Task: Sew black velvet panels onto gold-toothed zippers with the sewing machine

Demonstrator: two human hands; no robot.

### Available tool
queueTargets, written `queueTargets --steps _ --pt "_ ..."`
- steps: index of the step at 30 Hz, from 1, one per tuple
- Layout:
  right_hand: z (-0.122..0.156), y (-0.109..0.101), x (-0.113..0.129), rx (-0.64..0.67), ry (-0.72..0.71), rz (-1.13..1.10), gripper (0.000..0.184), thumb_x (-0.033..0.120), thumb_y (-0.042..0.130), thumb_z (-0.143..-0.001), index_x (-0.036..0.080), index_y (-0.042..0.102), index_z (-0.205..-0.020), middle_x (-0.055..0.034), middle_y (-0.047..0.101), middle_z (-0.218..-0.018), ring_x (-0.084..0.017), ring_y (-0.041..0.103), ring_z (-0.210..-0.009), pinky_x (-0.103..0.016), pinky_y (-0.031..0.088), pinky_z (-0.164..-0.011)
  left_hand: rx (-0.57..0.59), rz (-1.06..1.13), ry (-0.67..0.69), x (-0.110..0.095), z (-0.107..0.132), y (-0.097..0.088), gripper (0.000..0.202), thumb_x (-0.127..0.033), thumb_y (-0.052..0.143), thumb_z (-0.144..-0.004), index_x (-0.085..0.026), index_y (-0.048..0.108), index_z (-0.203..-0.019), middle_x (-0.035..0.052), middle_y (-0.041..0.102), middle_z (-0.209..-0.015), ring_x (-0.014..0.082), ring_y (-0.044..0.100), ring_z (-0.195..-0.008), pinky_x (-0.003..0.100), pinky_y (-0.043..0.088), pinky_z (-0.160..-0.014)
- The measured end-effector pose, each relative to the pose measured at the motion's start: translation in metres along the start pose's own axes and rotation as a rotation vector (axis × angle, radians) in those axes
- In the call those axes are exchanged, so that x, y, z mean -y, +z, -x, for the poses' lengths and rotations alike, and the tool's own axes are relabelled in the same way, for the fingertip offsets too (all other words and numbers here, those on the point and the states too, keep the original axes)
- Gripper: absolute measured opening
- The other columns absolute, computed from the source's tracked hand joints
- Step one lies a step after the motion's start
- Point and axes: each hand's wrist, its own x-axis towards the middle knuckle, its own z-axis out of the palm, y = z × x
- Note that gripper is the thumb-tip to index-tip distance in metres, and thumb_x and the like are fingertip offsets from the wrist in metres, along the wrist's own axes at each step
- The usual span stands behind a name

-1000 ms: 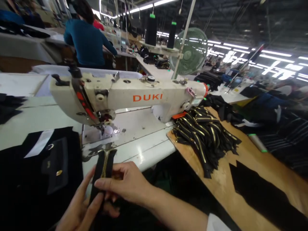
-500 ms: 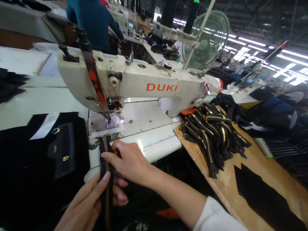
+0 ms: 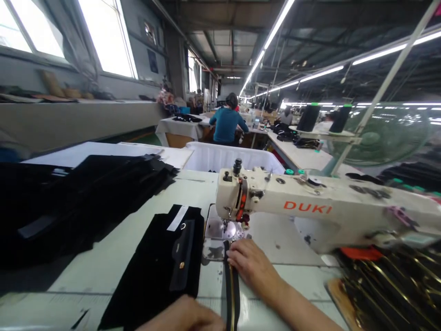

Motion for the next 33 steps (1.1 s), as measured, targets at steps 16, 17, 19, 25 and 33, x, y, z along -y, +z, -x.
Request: queueTargets --steps 16,17,19,25,33 --pt "-0.003 0.004 -0.010 -0.041 -0.003 0.062 0.026 0.022 0.056 -0.096 0.018 0.059 -0.122 -0.0070 0.064 -0.115 -0.025 0.058 -0.107 -0.042 0.050 -0.097 -0.302 -1.050 0.421 -0.034 -0.111 -0.116 0.026 -0.041 0.053 -0.093 -0.019 0.067 -0.092 0.0026 0.068 -0.085 0.0218 0.065 -0.081 0.032 0.053 -0.073" --pt "-0.003 0.003 -0.009 -0.036 -0.008 0.059 0.025 0.021 0.057 -0.096 0.017 0.060 -0.120 -0.0072 0.064 -0.114 -0.025 0.058 -0.106 -0.042 0.051 -0.096 -0.313 -1.045 0.436 -0.032 -0.109 -0.106 0.024 -0.040 0.056 -0.092 -0.020 0.067 -0.097 0.0031 0.068 -0.091 0.0230 0.065 -0.087 0.034 0.054 -0.078" --pt "-0.004 0.001 -0.007 -0.032 -0.015 0.058 0.021 0.019 0.058 -0.095 0.016 0.061 -0.115 -0.0079 0.065 -0.112 -0.025 0.059 -0.105 -0.041 0.052 -0.095 -0.365 -1.049 0.471 -0.026 -0.103 -0.087 0.028 -0.038 0.062 -0.089 -0.021 0.064 -0.112 0.0067 0.066 -0.111 0.0283 0.059 -0.108 0.044 0.048 -0.097" --pt "-0.003 0.002 -0.004 -0.039 -0.023 0.081 0.020 0.019 0.058 -0.095 0.015 0.061 -0.114 -0.0078 0.065 -0.113 -0.025 0.058 -0.108 -0.039 0.051 -0.098 -0.350 -1.260 0.650 0.006 -0.068 -0.052 0.050 -0.035 0.053 -0.097 -0.032 0.040 -0.146 0.0039 0.046 -0.148 0.0273 0.043 -0.136 0.050 0.038 -0.112" --pt "-0.002 0.005 -0.005 -0.051 -0.033 0.119 0.025 0.018 0.059 -0.094 0.014 0.059 -0.119 -0.0087 0.066 -0.118 -0.026 0.059 -0.112 -0.038 0.052 -0.100 -0.260 -1.399 0.685 0.010 -0.069 -0.046 0.057 -0.030 0.051 -0.099 -0.026 0.029 -0.152 0.0062 0.042 -0.152 0.0250 0.038 -0.140 0.053 0.023 -0.117"
